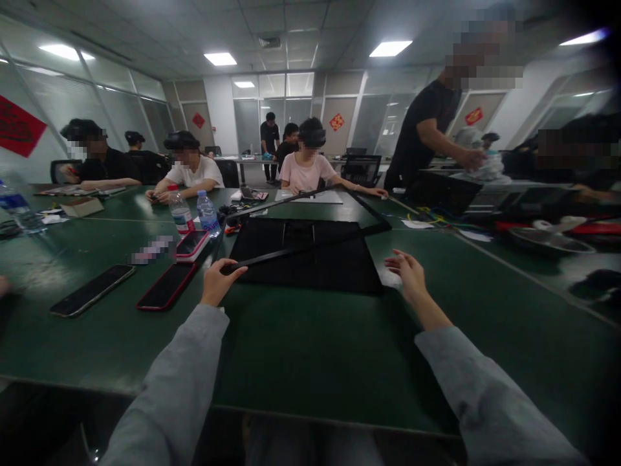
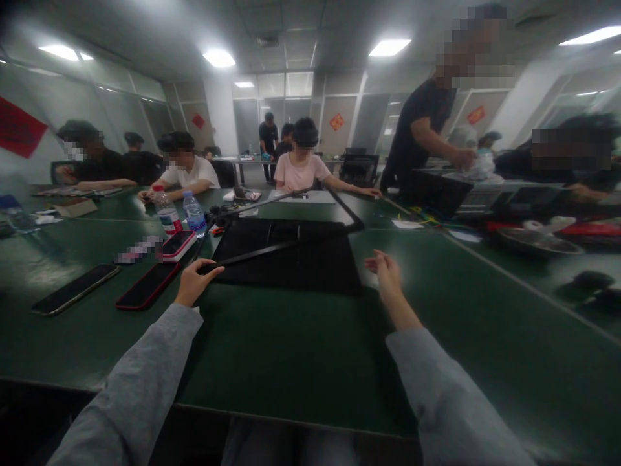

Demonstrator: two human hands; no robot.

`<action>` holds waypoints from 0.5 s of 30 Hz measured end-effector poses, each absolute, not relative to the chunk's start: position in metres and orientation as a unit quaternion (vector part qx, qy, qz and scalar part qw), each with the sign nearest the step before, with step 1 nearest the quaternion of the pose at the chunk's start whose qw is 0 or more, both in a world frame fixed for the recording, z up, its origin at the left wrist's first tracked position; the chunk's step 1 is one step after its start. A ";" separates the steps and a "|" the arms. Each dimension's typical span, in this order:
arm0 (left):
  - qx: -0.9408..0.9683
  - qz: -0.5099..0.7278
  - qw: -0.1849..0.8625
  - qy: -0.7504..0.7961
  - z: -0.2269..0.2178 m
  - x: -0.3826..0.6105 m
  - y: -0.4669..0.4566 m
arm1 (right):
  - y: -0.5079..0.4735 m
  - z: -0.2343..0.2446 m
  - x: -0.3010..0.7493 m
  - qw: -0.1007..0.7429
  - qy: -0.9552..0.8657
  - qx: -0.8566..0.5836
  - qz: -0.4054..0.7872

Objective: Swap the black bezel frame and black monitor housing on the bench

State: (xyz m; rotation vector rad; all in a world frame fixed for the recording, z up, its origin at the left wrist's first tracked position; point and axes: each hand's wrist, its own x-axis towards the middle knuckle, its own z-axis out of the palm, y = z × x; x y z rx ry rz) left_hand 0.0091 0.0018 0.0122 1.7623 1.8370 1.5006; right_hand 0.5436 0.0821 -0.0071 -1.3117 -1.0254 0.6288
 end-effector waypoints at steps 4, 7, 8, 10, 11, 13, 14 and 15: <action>0.663 0.441 -0.001 0.605 0.017 0.021 -0.006 | 0.075 0.003 0.549 0.606 -0.452 -0.523 0.393; 0.706 0.393 -0.037 0.588 0.017 0.026 -0.007 | 0.077 -0.002 0.542 0.554 -0.511 -0.557 0.349; 0.714 0.383 -0.043 0.585 0.017 0.026 -0.007 | 0.079 -0.006 0.539 0.546 -0.529 -0.570 0.310; 0.723 0.368 -0.050 0.582 0.014 0.025 -0.004 | 0.081 -0.013 0.533 0.543 -0.562 -0.587 0.213; 0.726 0.362 -0.051 0.583 0.012 0.024 -0.002 | 0.081 -0.015 0.529 0.542 -0.575 -0.591 0.163; 0.728 0.350 -0.051 0.587 0.009 0.022 0.001 | 0.079 -0.016 0.522 0.534 -0.597 -0.593 0.082; 0.728 0.344 -0.051 0.590 0.008 0.021 0.003 | 0.078 -0.016 0.518 0.528 -0.604 -0.595 0.053; 0.728 0.340 -0.051 0.594 0.006 0.021 0.004 | 0.076 -0.015 0.515 0.524 -0.607 -0.597 0.030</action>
